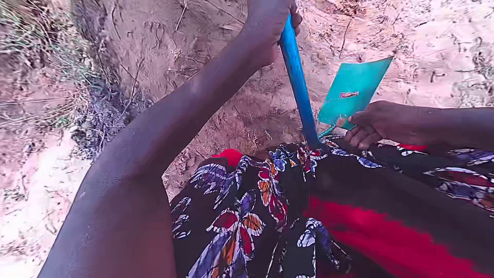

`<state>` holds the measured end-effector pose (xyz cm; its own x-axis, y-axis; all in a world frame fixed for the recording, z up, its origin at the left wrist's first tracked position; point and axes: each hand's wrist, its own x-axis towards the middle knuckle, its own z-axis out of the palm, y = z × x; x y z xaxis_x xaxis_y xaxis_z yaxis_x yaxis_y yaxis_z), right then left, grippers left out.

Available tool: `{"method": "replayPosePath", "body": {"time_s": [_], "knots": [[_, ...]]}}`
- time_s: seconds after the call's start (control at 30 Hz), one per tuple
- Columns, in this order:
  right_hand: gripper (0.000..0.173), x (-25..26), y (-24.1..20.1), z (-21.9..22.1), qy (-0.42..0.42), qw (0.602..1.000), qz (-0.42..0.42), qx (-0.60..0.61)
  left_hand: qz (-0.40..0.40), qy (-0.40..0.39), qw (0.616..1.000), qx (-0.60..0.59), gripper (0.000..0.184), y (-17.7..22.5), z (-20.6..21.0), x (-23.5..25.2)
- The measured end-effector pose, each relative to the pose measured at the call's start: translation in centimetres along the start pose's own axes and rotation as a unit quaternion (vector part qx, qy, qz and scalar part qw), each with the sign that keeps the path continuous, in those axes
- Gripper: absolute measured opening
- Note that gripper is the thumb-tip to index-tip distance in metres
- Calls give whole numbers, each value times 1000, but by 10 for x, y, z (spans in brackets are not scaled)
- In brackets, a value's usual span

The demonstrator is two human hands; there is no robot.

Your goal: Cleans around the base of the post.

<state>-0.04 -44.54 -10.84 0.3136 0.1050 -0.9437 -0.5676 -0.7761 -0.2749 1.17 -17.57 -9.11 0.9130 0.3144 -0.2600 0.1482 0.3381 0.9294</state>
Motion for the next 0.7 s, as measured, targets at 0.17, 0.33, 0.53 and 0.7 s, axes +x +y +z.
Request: {"method": "replayPosePath", "body": {"time_s": [0.17, 0.33, 0.53, 0.7], "knots": [[30, 24, 85, -10, 73, 992, 96, 46, -112, -97, 988, -31, 23, -90, 47, -7], [31, 76, 144, 24, 61, 980, 113, 154, -155, -166, 974, 23, 19, -150, 56, -2], [23, 91, 91, 52, -32, 989, 20, 144, -124, -58, 986, 93, 20, -111, 10, 12], [15, 92, 22, 91, -101, 988, -37, 114, -118, 40, 986, 112, 37, -52, -60, 11]]}}
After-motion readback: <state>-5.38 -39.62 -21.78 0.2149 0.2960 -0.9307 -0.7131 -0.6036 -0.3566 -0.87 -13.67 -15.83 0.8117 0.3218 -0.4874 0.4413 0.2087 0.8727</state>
